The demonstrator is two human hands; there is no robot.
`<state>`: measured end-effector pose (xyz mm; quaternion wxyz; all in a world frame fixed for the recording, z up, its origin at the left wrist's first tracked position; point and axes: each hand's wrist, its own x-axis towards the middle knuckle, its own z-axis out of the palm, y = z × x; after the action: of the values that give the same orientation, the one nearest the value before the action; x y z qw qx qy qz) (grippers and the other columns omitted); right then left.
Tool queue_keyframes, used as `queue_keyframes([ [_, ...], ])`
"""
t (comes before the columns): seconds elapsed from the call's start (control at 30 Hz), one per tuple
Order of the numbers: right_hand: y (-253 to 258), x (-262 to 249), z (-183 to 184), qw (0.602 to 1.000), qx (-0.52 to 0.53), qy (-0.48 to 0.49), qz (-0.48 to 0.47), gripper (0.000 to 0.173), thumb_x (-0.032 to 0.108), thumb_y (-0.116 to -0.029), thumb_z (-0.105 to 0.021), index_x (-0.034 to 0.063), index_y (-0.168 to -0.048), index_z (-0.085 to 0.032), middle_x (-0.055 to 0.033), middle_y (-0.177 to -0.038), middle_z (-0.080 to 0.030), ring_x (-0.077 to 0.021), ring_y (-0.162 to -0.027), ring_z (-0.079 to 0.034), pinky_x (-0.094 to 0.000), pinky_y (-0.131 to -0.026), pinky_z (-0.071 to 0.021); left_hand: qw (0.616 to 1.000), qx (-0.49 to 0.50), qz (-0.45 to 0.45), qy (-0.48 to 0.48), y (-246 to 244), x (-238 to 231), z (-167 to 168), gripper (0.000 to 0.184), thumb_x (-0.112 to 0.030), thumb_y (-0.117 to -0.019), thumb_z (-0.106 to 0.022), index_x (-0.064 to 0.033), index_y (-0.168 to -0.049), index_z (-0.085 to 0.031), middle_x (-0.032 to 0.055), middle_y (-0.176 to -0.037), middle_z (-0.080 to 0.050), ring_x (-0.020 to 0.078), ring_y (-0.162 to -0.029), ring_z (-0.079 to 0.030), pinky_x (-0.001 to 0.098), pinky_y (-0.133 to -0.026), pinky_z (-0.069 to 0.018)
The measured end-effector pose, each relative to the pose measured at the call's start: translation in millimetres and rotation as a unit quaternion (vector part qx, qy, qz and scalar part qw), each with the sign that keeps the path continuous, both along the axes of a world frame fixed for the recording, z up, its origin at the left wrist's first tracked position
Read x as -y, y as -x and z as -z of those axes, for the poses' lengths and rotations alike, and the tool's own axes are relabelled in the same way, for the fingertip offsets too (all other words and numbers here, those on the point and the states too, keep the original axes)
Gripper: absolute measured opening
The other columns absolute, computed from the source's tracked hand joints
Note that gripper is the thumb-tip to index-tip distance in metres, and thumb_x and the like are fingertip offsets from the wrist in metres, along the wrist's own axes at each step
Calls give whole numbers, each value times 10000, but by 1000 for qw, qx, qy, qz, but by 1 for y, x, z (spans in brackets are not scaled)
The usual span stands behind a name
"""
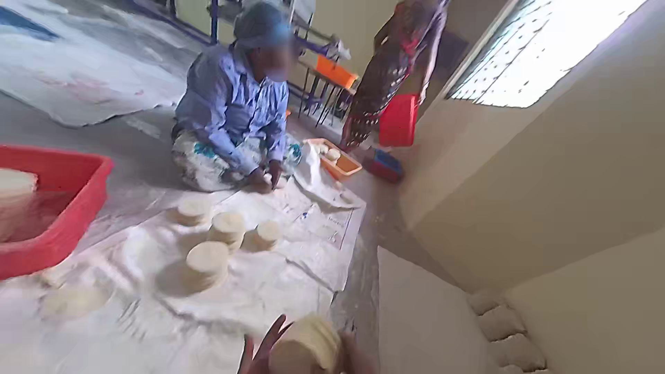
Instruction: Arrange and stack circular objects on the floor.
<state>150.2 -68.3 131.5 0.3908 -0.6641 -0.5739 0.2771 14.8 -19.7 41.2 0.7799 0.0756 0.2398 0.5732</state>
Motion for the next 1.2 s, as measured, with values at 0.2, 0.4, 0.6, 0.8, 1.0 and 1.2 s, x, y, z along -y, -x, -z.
queue_keyframes([
  [0.2, 0, -3, 13, 998, 9, 62, 3, 591, 217, -771, -843, -82, -1235, -630, -187, -984, -732, -236, -897, -726, -435, -844, -593, 993, -26, -20, 110, -12, 0, -19, 773, -530, -1069, -40, -60, -1115, -652, 27, -830, -741, 136, -795, -725, 341, -733, -601],
  [0.4, 5, -3, 11, 998, 12, 68, 9, 729, 231, -750, -855, -119, -1317, -559, -237, -1072, -706, -272, -990, -702, -467, -915, -561, 997, -34, -12, 70, -15, 4, -11, 801, -513, -1054, 8, -46, -1202, -626, 30, -888, -748, 139, -839, -723, 349, -763, -599],
  [0.6, 4, 0, 4, 999, -27, -22, 1, 638, 135, -750, -801, -155, -1258, -549, -174, -1037, -703, -83, -936, -686, -271, -873, -568, 998, -30, -39, 27, -7, 3, 5, 847, -553, -1029, 62, -37, -1280, -561, 20, -1057, -735, 120, -1010, -688, 339, -889, -546],
  [0.8, 3, -16, 3, 999, -29, 44, 10, 586, 149, -770, -822, -108, -1249, -605, -183, -1033, -721, -161, -944, -710, -355, -882, -580, 999, 0, -29, 42, -11, -7, -9, 867, -584, -1021, 52, -66, -1204, -618, 13, -931, -766, 132, -892, -733, 336, -799, -598],
  [1.0, 4, -15, 7, 998, -16, 56, -27, 613, 173, -766, -849, -99, -1265, -618, -203, -1067, -722, -214, -984, -708, -418, -916, -566, 996, 13, -10, 83, -15, -2, -8, 868, -593, -1030, 26, -59, -1168, -644, 45, -896, -751, 154, -853, -724, 360, -771, -594],
  [1.2, 2, -16, 12, 996, -53, 29, -58, 655, 114, -754, -829, -124, -1304, -563, -214, -1117, -703, -196, -1007, -699, -392, -924, -569, 999, 29, -26, 27, -10, -5, -4, 830, -558, -1039, 13, -83, -1175, -653, 20, -948, -764, 136, -910, -727, 340, -816, -592],
])
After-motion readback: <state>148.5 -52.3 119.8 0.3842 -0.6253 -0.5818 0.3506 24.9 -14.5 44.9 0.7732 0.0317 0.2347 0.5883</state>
